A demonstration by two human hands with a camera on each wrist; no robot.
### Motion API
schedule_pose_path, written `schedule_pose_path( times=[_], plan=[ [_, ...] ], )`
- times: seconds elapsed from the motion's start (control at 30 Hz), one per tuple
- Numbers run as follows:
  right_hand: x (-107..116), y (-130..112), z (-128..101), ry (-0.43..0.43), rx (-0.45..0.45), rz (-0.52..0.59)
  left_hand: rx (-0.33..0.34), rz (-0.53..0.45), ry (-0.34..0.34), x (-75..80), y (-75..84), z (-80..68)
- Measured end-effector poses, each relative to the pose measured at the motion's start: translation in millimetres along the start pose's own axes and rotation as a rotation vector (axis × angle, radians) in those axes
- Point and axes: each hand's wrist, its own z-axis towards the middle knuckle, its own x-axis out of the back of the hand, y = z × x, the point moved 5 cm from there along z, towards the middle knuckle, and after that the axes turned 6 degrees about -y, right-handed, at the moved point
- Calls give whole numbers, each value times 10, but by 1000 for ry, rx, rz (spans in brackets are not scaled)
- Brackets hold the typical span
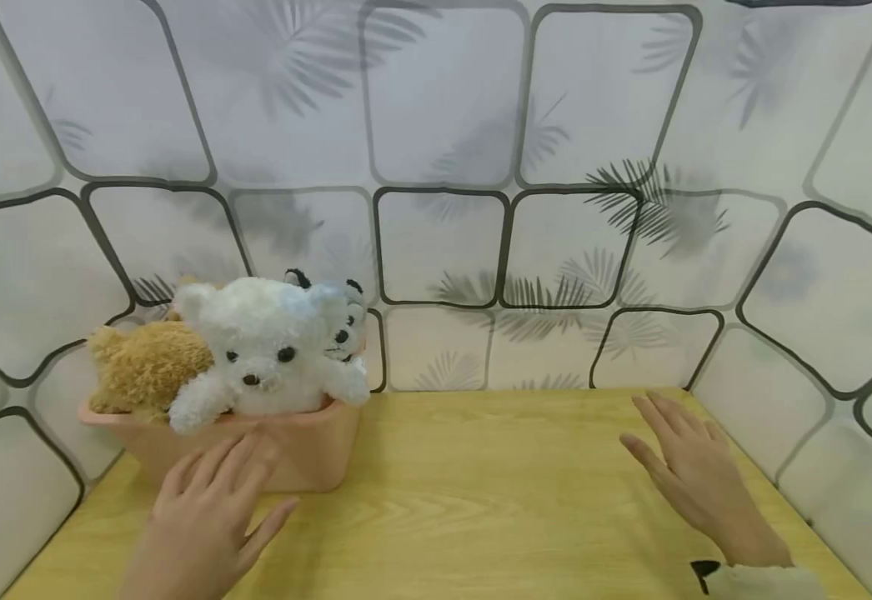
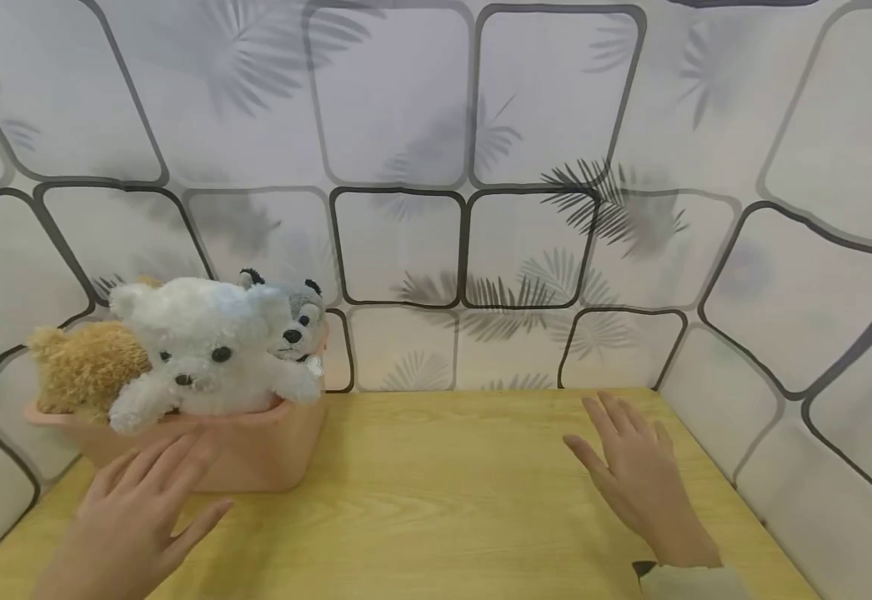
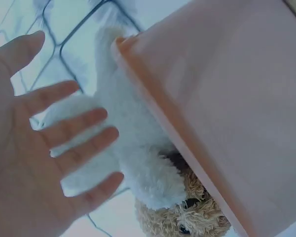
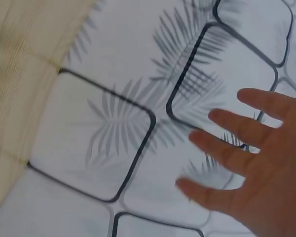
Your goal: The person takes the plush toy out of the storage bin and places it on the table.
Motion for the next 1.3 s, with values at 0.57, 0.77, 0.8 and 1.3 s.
schedule_pose_path(
  times=[0.57, 0.77, 0.8, 1.3],
  plan=[
    [39, -441, 495, 158, 112, 476, -92, 41, 120, -237, -32, -77],
    [28, -585, 656, 142, 108, 560, -63, 38, 185, -259, -60, -73],
    [26, -612, 682, 140, 110, 576, -54, 42, 193, -264, -67, -74],
    [-142, -987, 1027, 1, 113, 899, -1, 11, 188, -491, -135, -118]
  ],
)
